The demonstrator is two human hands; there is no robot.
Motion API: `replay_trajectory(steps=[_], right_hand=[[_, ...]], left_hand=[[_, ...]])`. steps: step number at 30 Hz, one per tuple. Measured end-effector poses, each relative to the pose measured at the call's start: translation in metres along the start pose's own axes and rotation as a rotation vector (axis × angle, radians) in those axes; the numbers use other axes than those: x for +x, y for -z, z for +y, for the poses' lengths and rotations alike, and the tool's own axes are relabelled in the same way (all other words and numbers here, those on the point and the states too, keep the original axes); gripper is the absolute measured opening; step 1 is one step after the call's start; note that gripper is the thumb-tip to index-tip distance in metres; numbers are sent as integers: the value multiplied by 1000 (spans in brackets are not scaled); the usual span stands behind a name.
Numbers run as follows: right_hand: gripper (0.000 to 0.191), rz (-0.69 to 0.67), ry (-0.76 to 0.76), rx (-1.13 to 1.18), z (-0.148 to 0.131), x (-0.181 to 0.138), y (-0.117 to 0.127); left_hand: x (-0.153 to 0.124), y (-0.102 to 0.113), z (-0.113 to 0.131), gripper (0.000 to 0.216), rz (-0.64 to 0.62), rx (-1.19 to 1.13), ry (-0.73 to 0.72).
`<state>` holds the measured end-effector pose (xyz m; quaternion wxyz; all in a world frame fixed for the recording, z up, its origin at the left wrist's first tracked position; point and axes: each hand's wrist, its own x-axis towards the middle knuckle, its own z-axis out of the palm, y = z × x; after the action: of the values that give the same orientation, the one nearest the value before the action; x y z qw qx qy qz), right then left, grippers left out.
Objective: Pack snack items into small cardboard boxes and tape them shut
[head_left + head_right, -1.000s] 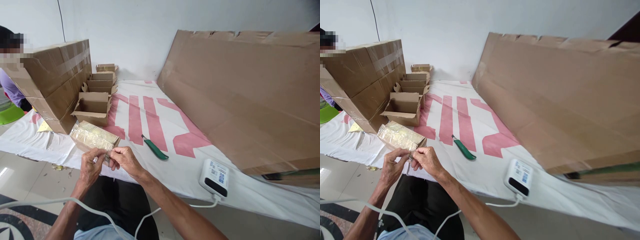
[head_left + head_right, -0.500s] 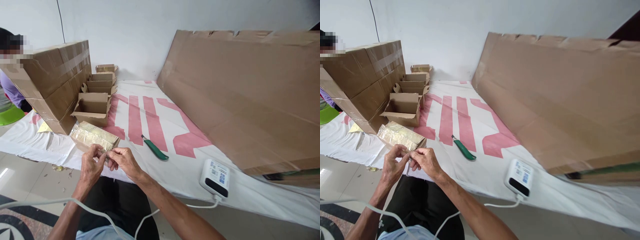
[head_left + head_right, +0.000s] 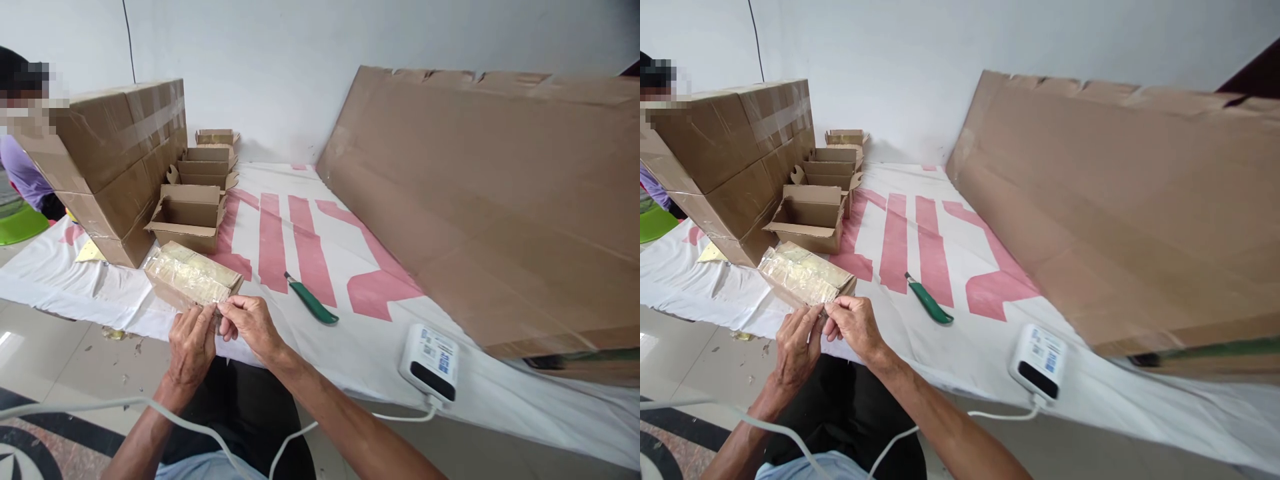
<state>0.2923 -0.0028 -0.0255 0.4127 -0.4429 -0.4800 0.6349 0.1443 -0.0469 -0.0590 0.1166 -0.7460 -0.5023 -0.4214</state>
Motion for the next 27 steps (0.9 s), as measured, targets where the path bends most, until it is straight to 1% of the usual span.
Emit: replay_trajectory(steps=[2,7,11,16,20,22,24,25,27], right_hand=[[39,3,7,7,0,0,-1],[36,35,1,16,-1,-1,-1],[35,63,-8,35,-2,-3,-3],[39,85,5,74,-2,-6,-7],[43,78,45,65,-4,-8,-8],[45,78,63,46,-4,-8,-7],[46,60,78,14,-4,-8,-5],[46,44,89,-5,-3,-9,-4],[45,12,113,-39,-2,-10,-1]], left_hand=[[0,0,1,27,-7,50,-2],[2,-4,8,39,-3,160,-34],[1,-5,13,53,-13,147,-49],[-2,-4,17,71,-66,175,-70],[-4,-11,20,83,-54,213,-75],[-6,-14,20,86,-62,173,-50],[-8,-14,19,86,-80,99,0],[-8,-13,17,82,-90,51,39],[-7,-8,14,69,-122,-83,147]])
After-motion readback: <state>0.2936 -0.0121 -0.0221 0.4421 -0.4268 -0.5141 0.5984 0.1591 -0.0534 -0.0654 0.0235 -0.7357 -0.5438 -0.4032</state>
